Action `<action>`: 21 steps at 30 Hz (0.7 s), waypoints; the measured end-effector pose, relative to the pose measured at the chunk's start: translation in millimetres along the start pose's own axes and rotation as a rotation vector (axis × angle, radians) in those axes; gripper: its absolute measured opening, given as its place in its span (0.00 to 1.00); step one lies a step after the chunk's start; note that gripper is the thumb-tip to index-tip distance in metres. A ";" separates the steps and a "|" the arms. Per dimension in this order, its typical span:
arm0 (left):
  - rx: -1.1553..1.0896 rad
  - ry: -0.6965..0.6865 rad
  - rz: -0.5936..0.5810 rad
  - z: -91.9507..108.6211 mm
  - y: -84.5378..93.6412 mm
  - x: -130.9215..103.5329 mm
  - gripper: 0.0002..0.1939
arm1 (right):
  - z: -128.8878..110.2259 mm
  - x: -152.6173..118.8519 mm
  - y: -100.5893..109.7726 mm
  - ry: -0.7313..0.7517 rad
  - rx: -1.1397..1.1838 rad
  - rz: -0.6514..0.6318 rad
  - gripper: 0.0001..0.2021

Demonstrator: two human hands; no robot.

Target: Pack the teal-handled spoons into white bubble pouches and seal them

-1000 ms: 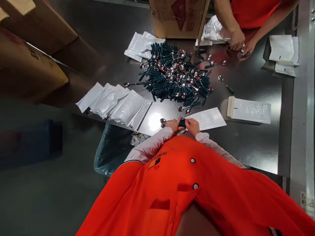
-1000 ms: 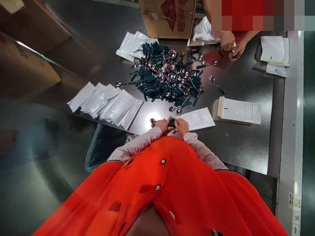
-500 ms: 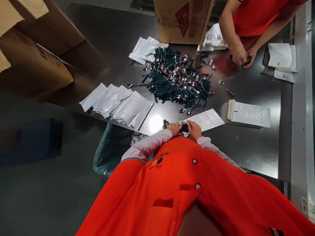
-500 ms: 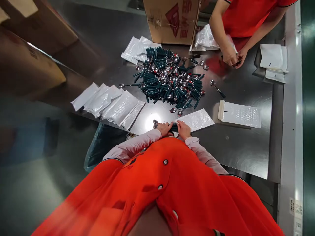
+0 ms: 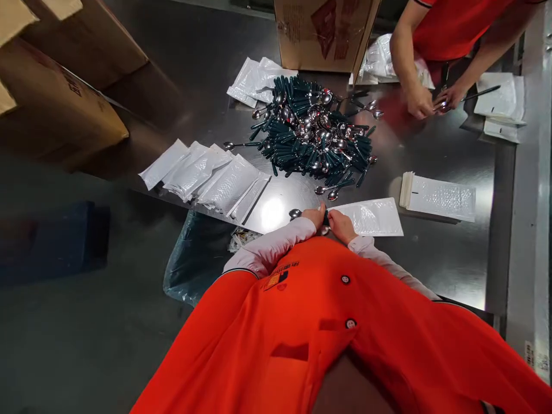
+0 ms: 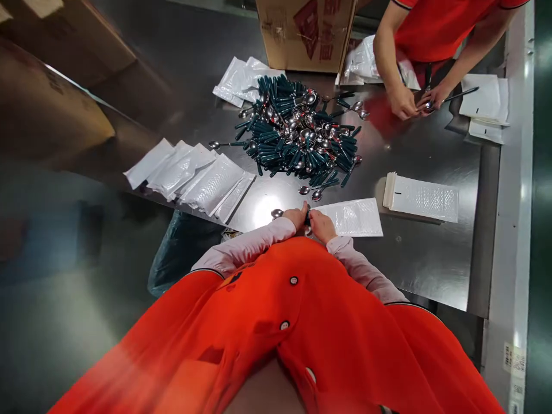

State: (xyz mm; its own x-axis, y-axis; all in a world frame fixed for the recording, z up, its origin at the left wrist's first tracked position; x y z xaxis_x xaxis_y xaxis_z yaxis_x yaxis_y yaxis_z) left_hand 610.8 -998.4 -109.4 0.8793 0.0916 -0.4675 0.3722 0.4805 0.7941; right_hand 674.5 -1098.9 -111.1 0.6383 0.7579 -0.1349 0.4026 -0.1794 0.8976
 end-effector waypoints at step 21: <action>0.394 -0.227 0.279 30.2 156.4 -51.4 0.18 | -60.2 67.9 121.1 0.259 0.311 -0.410 0.33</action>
State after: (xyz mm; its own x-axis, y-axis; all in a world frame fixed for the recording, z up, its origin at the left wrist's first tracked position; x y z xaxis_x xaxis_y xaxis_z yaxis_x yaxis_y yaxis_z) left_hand 632.8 -954.3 50.5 0.9867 -0.0425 -0.1570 0.1604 0.0971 0.9823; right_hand 727.0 -1031.4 13.7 0.2235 0.9262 -0.3036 0.7823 0.0154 0.6227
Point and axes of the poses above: each hand's wrist, its own x-axis towards the middle knuckle, its own y-axis out of the back of the hand, z = x × y, the point moved 5 cm from there along x, towards the middle knuckle, and after that the axes turned 9 degrees about -y, right-handed, at the moved point
